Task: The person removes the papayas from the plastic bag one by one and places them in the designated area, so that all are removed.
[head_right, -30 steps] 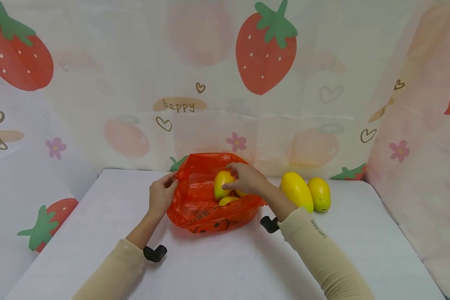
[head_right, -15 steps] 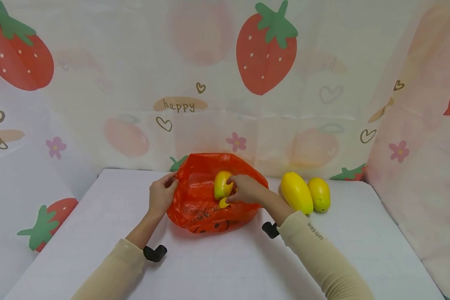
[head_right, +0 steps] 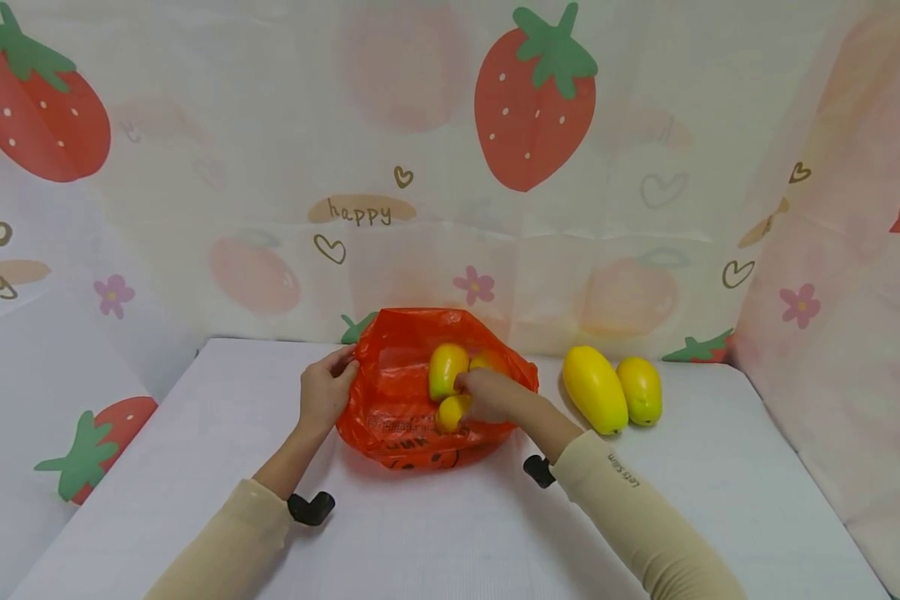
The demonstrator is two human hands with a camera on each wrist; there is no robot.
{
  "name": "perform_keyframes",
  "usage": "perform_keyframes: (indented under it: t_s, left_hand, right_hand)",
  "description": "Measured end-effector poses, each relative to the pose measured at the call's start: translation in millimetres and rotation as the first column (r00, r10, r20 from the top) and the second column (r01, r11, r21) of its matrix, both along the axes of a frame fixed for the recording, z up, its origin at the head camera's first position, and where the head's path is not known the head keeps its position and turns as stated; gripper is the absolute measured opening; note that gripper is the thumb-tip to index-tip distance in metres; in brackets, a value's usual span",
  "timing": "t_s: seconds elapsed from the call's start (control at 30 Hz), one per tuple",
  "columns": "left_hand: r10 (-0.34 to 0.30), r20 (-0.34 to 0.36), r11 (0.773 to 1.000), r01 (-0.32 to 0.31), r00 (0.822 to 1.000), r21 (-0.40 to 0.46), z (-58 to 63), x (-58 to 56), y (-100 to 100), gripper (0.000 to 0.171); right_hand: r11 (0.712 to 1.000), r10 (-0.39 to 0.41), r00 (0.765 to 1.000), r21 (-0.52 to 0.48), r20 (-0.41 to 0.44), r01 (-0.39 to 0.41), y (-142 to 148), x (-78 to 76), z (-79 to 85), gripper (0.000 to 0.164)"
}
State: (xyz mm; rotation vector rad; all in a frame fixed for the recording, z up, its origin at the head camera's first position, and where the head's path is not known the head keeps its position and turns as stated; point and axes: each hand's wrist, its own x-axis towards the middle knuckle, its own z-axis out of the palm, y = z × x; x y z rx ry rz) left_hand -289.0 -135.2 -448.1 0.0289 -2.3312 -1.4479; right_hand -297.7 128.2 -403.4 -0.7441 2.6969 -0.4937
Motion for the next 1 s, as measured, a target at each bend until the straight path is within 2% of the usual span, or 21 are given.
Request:
perform_keyframes:
  t_s: [0.2,0.53,1.0]
  left_hand:
    - [0.002,-0.002,1.0,-0.002,1.0,-0.007,-0.8,0.0,0.2,0.031]
    - [-0.003,0.005,1.0,0.003,1.0,0.001,-1.0,0.3,1.2,0.031]
    - [0.003,-0.014,1.0,-0.003,1.0,-0.013,-2.2,-1.0,1.6,0.031]
  right_hand:
    - [0.999,-0.007,1.0,0.049,-0.007,0.008,-2.5,1.6,-6.4,0.048]
    - [0.995,-0.016,0.999,0.095,0.031,0.013,-3.5,3.9,-9.2,0.052]
    - [0.997,0.024,0.999,0.065,0.046,-0.027,0.6,1.2,-8.2,0.058]
